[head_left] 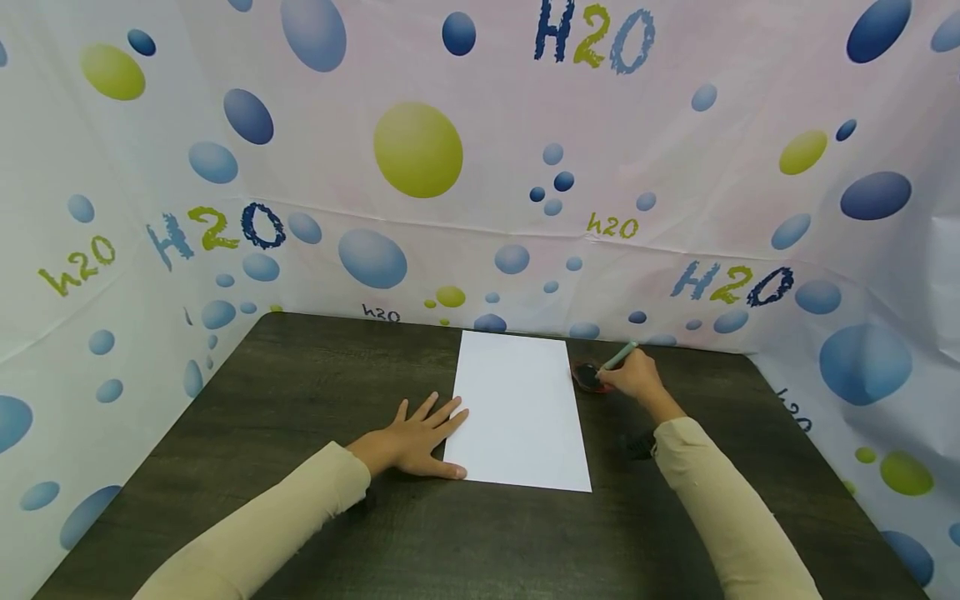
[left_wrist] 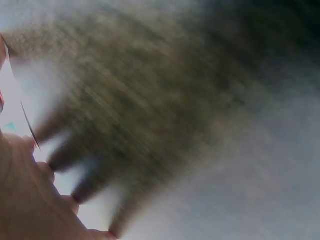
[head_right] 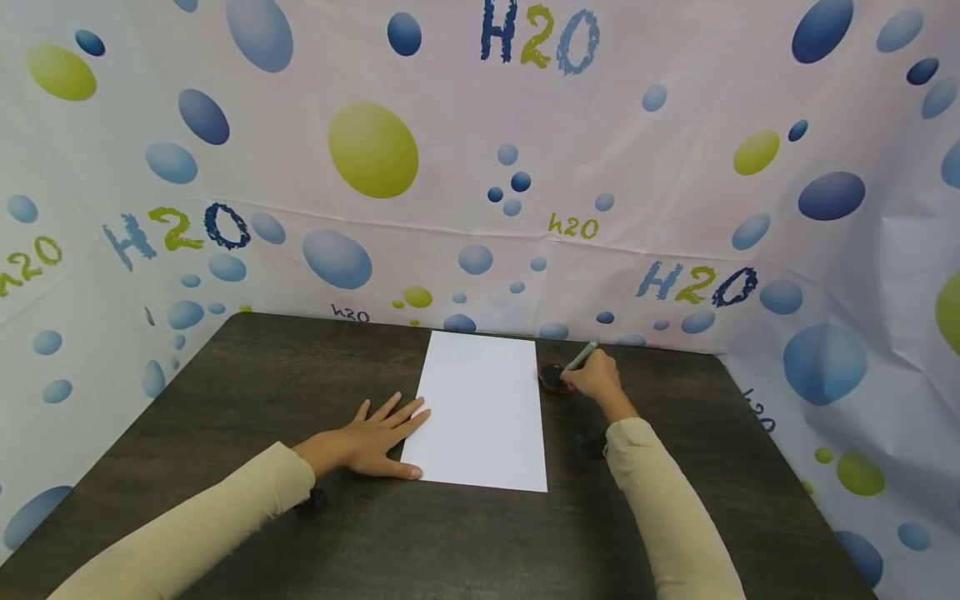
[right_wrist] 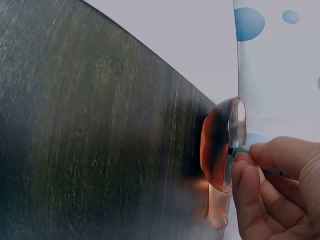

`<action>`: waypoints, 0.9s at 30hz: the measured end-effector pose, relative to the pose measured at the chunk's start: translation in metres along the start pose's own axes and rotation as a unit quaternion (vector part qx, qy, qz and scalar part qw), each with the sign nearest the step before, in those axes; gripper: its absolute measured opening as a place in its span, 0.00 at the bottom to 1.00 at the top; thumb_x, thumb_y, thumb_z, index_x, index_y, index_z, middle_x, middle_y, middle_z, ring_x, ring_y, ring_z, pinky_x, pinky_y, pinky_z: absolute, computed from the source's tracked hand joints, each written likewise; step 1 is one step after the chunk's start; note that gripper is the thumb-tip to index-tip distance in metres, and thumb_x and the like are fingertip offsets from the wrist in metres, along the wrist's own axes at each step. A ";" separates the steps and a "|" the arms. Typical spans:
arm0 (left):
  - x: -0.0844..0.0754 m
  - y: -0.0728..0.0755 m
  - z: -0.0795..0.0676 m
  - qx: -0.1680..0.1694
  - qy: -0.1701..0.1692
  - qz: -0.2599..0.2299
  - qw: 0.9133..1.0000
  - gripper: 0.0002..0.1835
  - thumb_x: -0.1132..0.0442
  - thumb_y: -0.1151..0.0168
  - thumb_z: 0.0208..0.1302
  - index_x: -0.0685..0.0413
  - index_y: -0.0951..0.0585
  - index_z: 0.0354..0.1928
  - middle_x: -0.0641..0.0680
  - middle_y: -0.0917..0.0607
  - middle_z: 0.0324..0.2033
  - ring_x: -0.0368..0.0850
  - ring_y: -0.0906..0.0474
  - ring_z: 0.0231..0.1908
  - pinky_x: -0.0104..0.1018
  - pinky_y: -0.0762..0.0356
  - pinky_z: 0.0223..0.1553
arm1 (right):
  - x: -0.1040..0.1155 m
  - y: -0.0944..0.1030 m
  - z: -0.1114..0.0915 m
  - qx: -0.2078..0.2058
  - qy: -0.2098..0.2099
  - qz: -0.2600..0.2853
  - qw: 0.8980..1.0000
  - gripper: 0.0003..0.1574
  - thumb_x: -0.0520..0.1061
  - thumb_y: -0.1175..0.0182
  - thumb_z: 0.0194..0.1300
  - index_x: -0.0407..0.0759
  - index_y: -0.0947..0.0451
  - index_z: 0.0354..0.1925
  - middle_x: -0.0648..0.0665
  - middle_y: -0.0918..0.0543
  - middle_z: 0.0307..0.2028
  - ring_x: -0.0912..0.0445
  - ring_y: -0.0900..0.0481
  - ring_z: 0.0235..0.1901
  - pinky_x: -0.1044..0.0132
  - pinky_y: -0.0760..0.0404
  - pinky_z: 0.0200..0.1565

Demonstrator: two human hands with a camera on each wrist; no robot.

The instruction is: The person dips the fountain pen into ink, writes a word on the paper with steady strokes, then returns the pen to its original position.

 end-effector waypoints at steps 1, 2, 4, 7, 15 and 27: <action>0.000 0.000 0.000 0.000 0.000 0.000 1.000 0.50 0.28 0.49 0.60 0.40 0.56 0.77 0.47 0.62 0.76 0.57 0.69 0.74 0.71 0.69 0.65 | 0.000 0.000 0.000 0.002 0.001 0.003 1.000 0.15 0.46 0.34 0.57 0.33 0.17 0.30 0.48 0.17 0.18 0.55 0.19 0.23 0.61 0.22 0.30; 0.000 0.000 0.000 -0.001 0.000 0.002 1.000 0.50 0.28 0.49 0.60 0.40 0.56 0.77 0.47 0.61 0.76 0.57 0.69 0.74 0.71 0.69 0.65 | 0.000 0.000 0.000 0.003 0.003 0.004 1.000 0.15 0.46 0.34 0.57 0.33 0.17 0.30 0.48 0.16 0.18 0.55 0.18 0.22 0.62 0.22 0.29; 0.000 0.000 0.000 -0.001 -0.001 0.003 1.000 0.50 0.28 0.49 0.60 0.40 0.56 0.77 0.47 0.61 0.76 0.57 0.69 0.74 0.71 0.68 0.65 | 0.001 -0.001 0.000 0.006 0.005 0.009 1.000 0.15 0.46 0.34 0.58 0.32 0.17 0.31 0.48 0.16 0.18 0.55 0.18 0.22 0.63 0.22 0.28; 0.000 0.000 0.000 -0.001 -0.002 0.000 1.000 0.50 0.28 0.49 0.60 0.41 0.56 0.77 0.48 0.61 0.76 0.58 0.69 0.74 0.71 0.69 0.65 | 0.002 0.000 0.000 0.001 0.004 0.010 1.000 0.15 0.47 0.34 0.58 0.33 0.16 0.31 0.48 0.17 0.18 0.55 0.19 0.23 0.64 0.23 0.27; 0.000 -0.001 -0.001 0.008 0.000 -0.001 1.000 0.51 0.29 0.49 0.60 0.42 0.56 0.77 0.49 0.62 0.76 0.58 0.71 0.74 0.71 0.70 0.65 | 0.006 0.001 -0.002 0.009 0.011 0.006 1.000 0.15 0.47 0.35 0.59 0.34 0.16 0.30 0.45 0.15 0.20 0.53 0.20 0.24 0.62 0.24 0.29; 0.003 -0.003 0.002 0.008 0.003 0.006 1.000 0.50 0.27 0.52 0.60 0.39 0.57 0.77 0.46 0.63 0.76 0.56 0.71 0.74 0.70 0.70 0.65 | 0.019 0.004 -0.004 -0.007 0.018 0.059 0.998 0.14 0.46 0.40 0.63 0.36 0.16 0.33 0.48 0.15 0.22 0.54 0.18 0.26 0.64 0.24 0.30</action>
Point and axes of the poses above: each hand's wrist, its own z-axis towards the middle knuckle, its own y-axis out of the back of the hand, x = y × z, the point moved 8 cm from there along z, towards the middle knuckle
